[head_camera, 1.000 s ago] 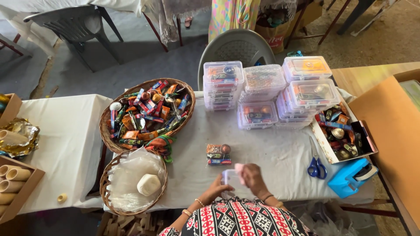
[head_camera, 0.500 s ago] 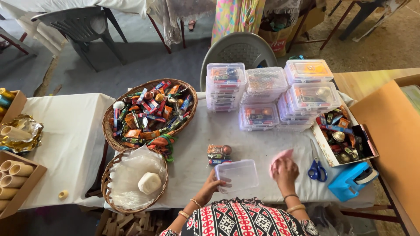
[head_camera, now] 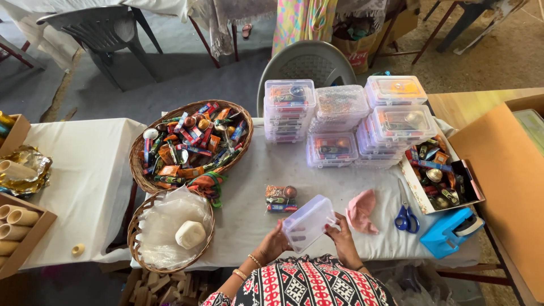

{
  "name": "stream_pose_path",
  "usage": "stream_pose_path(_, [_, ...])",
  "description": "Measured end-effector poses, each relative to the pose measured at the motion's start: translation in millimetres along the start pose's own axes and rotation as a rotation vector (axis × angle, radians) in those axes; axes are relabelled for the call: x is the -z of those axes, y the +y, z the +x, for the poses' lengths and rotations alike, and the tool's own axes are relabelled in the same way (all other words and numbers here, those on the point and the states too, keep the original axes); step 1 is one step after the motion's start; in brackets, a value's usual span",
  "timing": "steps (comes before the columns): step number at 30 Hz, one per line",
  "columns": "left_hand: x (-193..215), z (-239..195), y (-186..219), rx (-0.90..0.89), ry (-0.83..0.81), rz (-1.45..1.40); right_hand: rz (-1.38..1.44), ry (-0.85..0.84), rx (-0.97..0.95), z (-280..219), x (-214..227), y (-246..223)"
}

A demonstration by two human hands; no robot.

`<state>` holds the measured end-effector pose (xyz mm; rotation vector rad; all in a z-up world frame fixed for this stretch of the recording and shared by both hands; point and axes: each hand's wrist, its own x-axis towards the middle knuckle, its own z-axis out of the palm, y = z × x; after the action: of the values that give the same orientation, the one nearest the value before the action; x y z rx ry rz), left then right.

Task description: The person takes small colorful packets and trinkets from a basket, wraps them in clear plastic bags, and places the packed bags into plastic storage containers on the table. They occasionally reach into a cardboard box and rearrange containers while packing items one at a time.

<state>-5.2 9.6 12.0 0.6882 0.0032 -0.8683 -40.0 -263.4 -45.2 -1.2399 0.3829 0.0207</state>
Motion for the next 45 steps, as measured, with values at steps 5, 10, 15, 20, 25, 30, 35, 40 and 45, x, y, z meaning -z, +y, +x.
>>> stream_pose_path(5, [-3.3,-0.7,-7.7,0.083,-0.018,0.027,0.029,0.01,-0.009,-2.4,-3.7,1.4])
stream_pose_path(10, [9.8,8.2,-26.3,-0.067,0.012,-0.023,0.192,-0.043,-0.409,5.8,0.0,45.2])
stream_pose_path(15, [4.8,2.1,-24.8,-0.147,0.069,-0.013,0.163,-0.299,-0.503,-2.1,-9.5,51.6])
stream_pose_path(20, [7.7,7.3,-29.6,-0.15,0.064,-0.055,0.164,-0.282,-0.546,-1.3,-2.5,69.9])
stream_pose_path(25, [14.5,-4.7,-11.9,-0.223,0.333,0.195,0.22,-0.435,-0.336,0.9,25.5,67.9])
stream_pose_path(30, [45.0,0.1,-37.4,-0.047,0.288,0.131,0.136,-0.334,0.018,-3.6,-4.4,-10.9])
stream_pose_path(35, [70.8,20.6,-70.8,0.273,0.006,0.069,-0.744,-0.178,0.684,-11.8,-47.1,-105.9])
stream_pose_path(40, [78.3,21.0,-73.0,0.279,-0.209,0.232,-0.669,-0.073,0.291,2.1,-35.6,-90.2])
stream_pose_path(45, [22.9,-4.3,-22.8,0.155,0.031,0.02,-0.392,-0.036,0.134,10.5,-3.6,-34.1])
